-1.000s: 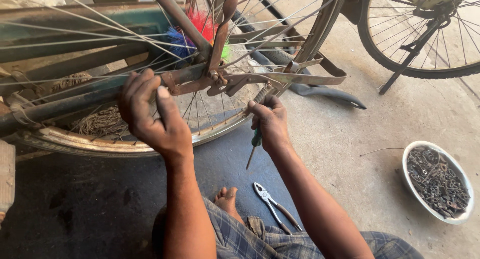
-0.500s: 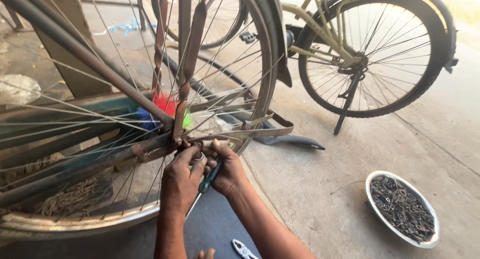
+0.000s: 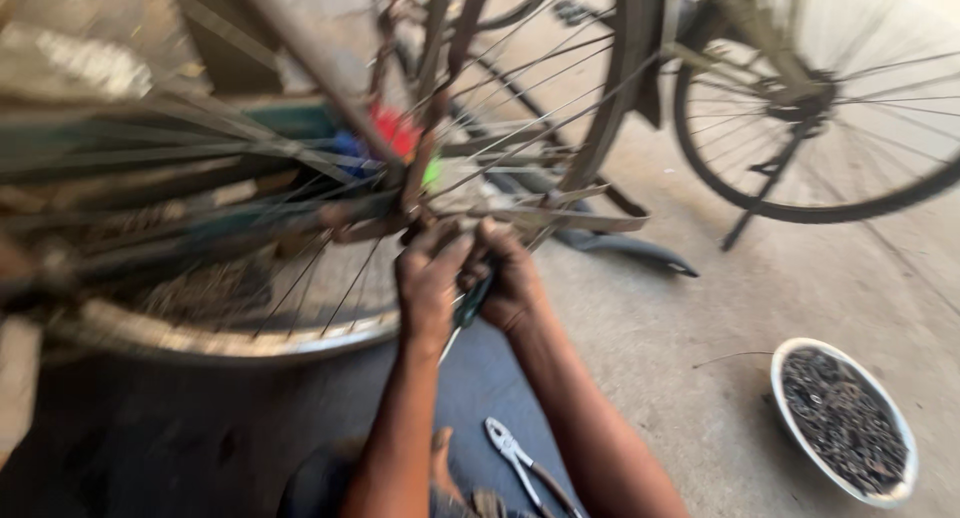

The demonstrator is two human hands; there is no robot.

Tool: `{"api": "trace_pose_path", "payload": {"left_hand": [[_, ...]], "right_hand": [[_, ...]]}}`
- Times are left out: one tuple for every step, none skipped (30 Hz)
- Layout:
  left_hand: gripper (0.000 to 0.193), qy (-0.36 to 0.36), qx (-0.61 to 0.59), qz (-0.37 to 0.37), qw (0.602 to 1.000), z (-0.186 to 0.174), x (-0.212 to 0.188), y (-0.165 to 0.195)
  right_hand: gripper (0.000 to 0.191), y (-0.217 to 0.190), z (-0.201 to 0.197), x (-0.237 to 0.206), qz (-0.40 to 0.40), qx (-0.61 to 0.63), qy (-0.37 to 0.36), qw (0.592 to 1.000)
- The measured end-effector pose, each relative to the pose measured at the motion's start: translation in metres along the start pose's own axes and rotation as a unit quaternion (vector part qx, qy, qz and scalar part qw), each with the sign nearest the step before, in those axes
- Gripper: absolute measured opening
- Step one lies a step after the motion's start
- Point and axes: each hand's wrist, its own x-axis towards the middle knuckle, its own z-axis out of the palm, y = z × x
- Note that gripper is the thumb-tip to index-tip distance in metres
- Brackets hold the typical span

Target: The person sits on the ground beside a bicycle and works on the rear wheel and brake assembly, using a screwdriver to turn a fitting at the wheel hub while handling small hardware from a bowl on the ground, occasionally using pliers and picking parts from the ground.

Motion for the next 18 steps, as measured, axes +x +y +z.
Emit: {"api": "trace_pose_path", "payload": {"left_hand": [[0.023, 0.018, -0.019, 0.005, 1.0, 0.004, -0.002, 0.0], [0.022, 0.033, -0.038, 0.01, 0.999, 0.009, -0.003, 0.001], [0.022, 0.046, -0.058, 0.015, 0.997, 0.013, -0.004, 0.002], [0.019, 0.056, -0.044, 0.021, 0.997, 0.016, -0.006, 0.004], [0.018, 0.065, -0.03, 0.027, 0.997, 0.019, -0.007, 0.006], [0.017, 0.073, -0.015, 0.033, 0.997, 0.021, -0.008, 0.008], [0.016, 0.085, -0.009, 0.026, 0.996, 0.022, -0.009, 0.01], [0.015, 0.096, -0.003, 0.019, 0.995, 0.023, -0.01, 0.012], [0.014, 0.107, 0.003, 0.013, 0.994, 0.023, -0.01, 0.013], [0.015, 0.107, 0.002, 0.019, 0.994, 0.023, -0.01, 0.013], [0.016, 0.107, 0.0, 0.025, 0.994, 0.022, -0.009, 0.014], [0.017, 0.105, 0.0, 0.031, 0.994, 0.022, -0.008, 0.013], [0.017, 0.106, 0.043, 0.079, 0.99, 0.021, -0.007, 0.012], [0.018, 0.106, 0.086, 0.129, 0.982, 0.02, -0.006, 0.011], [0.018, 0.107, 0.128, 0.18, 0.97, 0.019, -0.005, 0.01], [0.018, 0.112, 0.11, 0.16, 0.975, 0.018, -0.004, 0.008], [0.019, 0.118, 0.092, 0.136, 0.979, 0.017, -0.004, 0.005], [0.019, 0.124, 0.075, 0.112, 0.983, 0.017, -0.003, 0.003]], "right_hand": [[0.03, -0.001, 0.001, -0.001, 0.005, 0.011, 0.005, 1.0], [0.028, -0.002, 0.003, -0.002, 0.008, 0.022, 0.01, 1.0], [0.027, -0.003, 0.005, -0.004, 0.01, 0.033, 0.017, 0.999], [0.027, -0.005, 0.008, -0.006, 0.013, 0.033, 0.013, 0.999], [0.027, -0.007, 0.012, -0.009, 0.015, 0.033, 0.008, 0.999], [0.027, -0.008, 0.017, -0.011, 0.015, 0.033, 0.003, 0.999], [0.027, -0.01, 0.021, -0.013, 0.02, 0.026, 0.006, 0.999], [0.028, -0.012, 0.026, -0.015, 0.024, 0.019, 0.009, 0.999], [0.028, -0.013, 0.031, -0.017, 0.028, 0.011, 0.011, 0.999], [0.03, -0.013, 0.035, -0.02, 0.025, -0.042, 0.034, 0.998], [0.032, -0.014, 0.04, -0.023, 0.023, -0.094, 0.055, 0.994], [0.033, -0.015, 0.044, -0.027, 0.019, -0.146, 0.076, 0.986], [0.03, -0.016, 0.048, -0.034, -0.024, -0.179, 0.107, 0.978], [0.026, -0.019, 0.052, -0.044, -0.068, -0.213, 0.135, 0.965], [0.023, -0.024, 0.056, -0.053, -0.112, -0.247, 0.161, 0.949], [0.02, -0.031, 0.061, -0.064, -0.228, -0.26, 0.117, 0.931], [0.017, -0.04, 0.065, -0.076, -0.338, -0.268, 0.072, 0.899], [0.022, -0.052, 0.07, -0.088, -0.394, -0.224, 0.003, 0.892]]}}
